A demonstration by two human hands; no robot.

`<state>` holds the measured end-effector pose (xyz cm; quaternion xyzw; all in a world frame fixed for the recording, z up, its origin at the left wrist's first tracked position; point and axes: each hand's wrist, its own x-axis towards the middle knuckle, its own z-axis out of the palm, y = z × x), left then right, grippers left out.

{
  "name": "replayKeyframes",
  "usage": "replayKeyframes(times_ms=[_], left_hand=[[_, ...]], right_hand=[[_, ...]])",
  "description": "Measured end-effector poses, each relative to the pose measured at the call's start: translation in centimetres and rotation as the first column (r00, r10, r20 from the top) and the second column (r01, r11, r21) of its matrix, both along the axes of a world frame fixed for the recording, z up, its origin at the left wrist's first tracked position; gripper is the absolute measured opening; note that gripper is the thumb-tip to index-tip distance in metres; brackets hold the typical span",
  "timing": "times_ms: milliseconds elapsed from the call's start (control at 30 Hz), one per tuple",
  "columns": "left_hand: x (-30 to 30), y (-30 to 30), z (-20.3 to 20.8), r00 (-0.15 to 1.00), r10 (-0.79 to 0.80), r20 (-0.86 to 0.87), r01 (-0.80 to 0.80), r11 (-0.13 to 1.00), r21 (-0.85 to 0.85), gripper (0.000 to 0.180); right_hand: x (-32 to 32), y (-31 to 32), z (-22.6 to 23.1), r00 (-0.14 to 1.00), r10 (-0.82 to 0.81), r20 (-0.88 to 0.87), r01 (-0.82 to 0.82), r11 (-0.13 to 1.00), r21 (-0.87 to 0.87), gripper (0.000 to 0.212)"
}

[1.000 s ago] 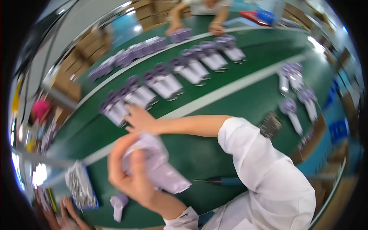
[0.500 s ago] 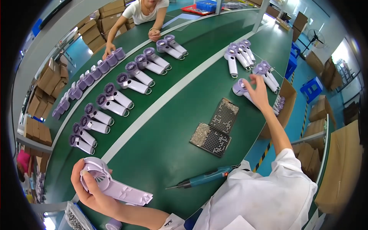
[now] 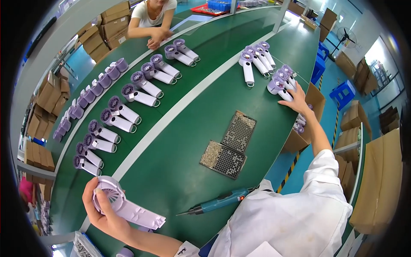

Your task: The person organizes handheld fan casings on a table, fits casing pieces together, and secures fan components with screws using an electric screwdriver.

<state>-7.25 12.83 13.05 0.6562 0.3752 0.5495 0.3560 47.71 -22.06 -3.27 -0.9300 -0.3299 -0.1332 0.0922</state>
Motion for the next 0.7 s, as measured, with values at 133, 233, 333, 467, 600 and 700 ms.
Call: replayKeyframes(times_ms=[133, 233, 333, 467, 600, 700], left_hand=[[0.6, 0.3, -0.7, 0.998, -0.056, -0.034, 0.057, 0.998, 0.009, 0.021], [0.5, 0.3, -0.5, 0.995, -0.061, -0.074, 0.062, 0.998, 0.02, 0.021], [1.4, -0.1, 0.5, 0.991, -0.113, -0.072, 0.114, 0.993, 0.016, 0.018], [2.8, 1.2, -0.1, 0.961, -0.276, -0.027, 0.277, 0.949, 0.153, 0.019], [1.3, 1.1, -0.1, 0.959, -0.282, 0.027, 0.28, 0.958, 0.065, 0.017], [0.5, 1.1, 0.0, 0.953, -0.29, 0.083, 0.291, 0.957, 0.008, 0.019]], right_hand=[[2.4, 0.0, 1.6, 0.967, -0.015, -0.254, -0.008, 0.996, -0.087, 0.077], [2.6, 2.1, 2.7, 0.96, -0.028, -0.28, -0.029, 0.98, -0.198, 0.075], [2.4, 1.6, 2.3, 0.981, 0.05, -0.188, -0.084, 0.981, -0.177, 0.068], [6.4, -3.3, -0.3, 0.996, 0.086, -0.017, -0.087, 0.988, -0.128, 0.055], [5.3, -1.8, -2.7, 0.969, 0.161, -0.188, -0.157, 0.987, 0.035, 0.062], [2.6, 0.6, -1.8, 0.932, 0.081, -0.353, -0.074, 0.997, 0.034, 0.06]])
